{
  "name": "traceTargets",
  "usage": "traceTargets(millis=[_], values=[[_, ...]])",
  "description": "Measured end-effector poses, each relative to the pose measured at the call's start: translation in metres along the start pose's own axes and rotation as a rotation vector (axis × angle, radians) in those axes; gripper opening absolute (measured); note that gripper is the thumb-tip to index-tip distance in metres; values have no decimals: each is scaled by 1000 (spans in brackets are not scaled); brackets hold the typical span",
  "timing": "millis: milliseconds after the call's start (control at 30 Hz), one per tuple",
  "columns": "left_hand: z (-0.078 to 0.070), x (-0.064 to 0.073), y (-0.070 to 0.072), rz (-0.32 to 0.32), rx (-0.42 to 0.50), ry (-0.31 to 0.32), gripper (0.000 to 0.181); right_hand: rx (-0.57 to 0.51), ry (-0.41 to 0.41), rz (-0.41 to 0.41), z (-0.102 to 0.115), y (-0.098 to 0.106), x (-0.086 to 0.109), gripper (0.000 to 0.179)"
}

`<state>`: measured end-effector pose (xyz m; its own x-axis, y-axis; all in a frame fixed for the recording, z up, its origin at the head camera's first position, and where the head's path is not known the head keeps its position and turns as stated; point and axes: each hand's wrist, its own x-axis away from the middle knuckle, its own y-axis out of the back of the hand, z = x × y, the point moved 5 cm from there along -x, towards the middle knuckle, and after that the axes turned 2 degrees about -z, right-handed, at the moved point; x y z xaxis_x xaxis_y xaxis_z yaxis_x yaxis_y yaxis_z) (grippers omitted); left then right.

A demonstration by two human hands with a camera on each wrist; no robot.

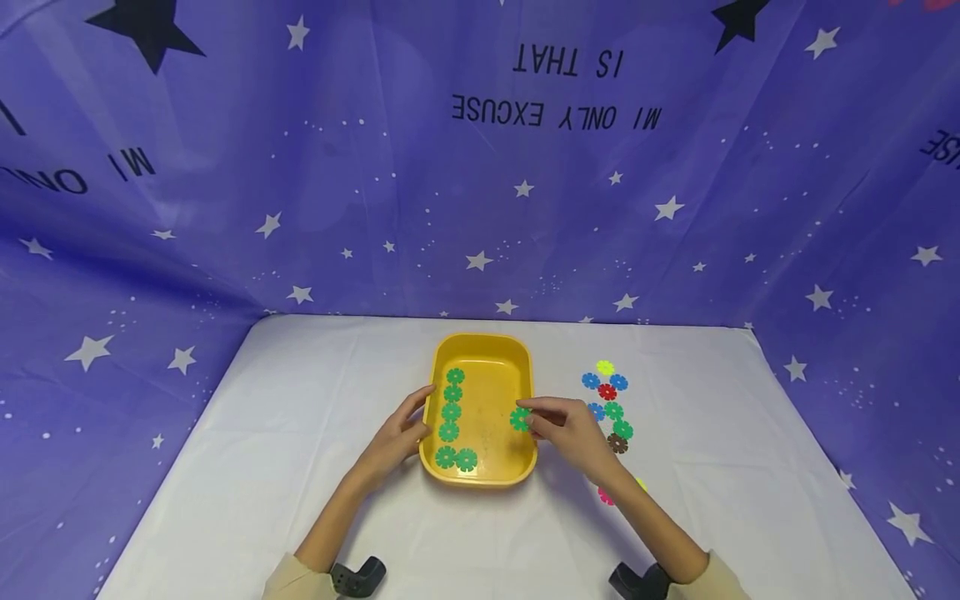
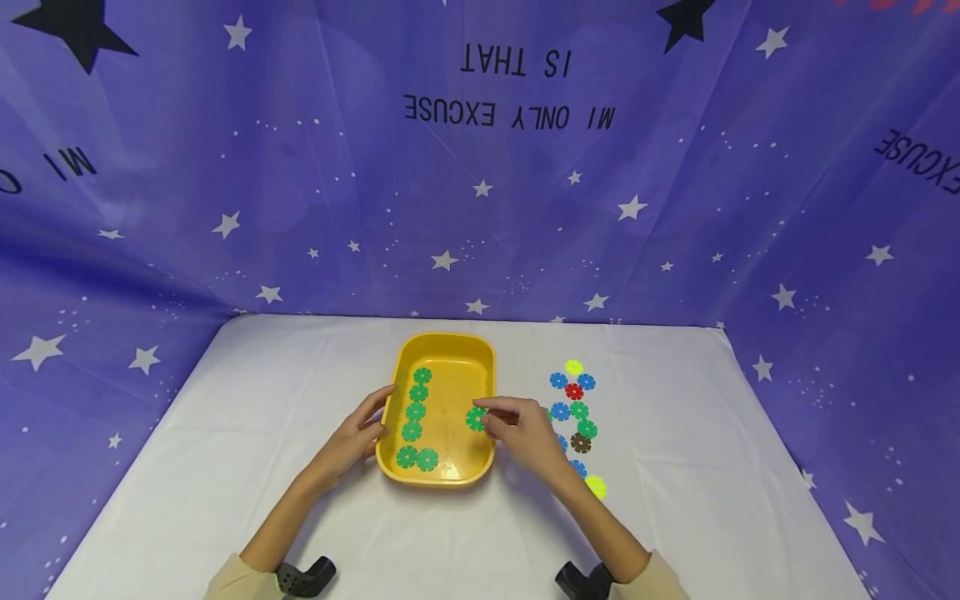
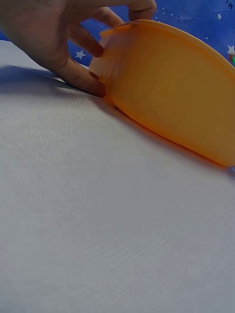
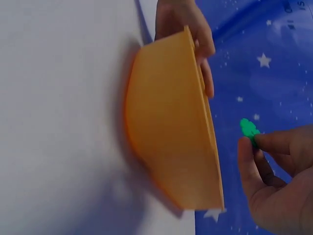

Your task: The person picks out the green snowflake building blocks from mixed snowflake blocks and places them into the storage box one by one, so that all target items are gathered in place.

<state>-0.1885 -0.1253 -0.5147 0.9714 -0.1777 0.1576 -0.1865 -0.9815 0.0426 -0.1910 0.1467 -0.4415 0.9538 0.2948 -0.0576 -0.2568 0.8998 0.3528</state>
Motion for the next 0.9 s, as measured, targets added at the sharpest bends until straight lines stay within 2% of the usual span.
traceTargets(millis=[200,367,500,900], values=[[0,0,0,-5,-14,0,67,13,16,78,12,-32,-17,25],[-1,1,-1,-1,-5,-7,66,51,-29,115,6,-48,-28,24],[-1,1,-1,3,-6,-8,66,98,-61,142,1,-56,-35,25],[-1,2,-1,10,-10,-6,67,257,-75,206,-3,-71,-47,25]])
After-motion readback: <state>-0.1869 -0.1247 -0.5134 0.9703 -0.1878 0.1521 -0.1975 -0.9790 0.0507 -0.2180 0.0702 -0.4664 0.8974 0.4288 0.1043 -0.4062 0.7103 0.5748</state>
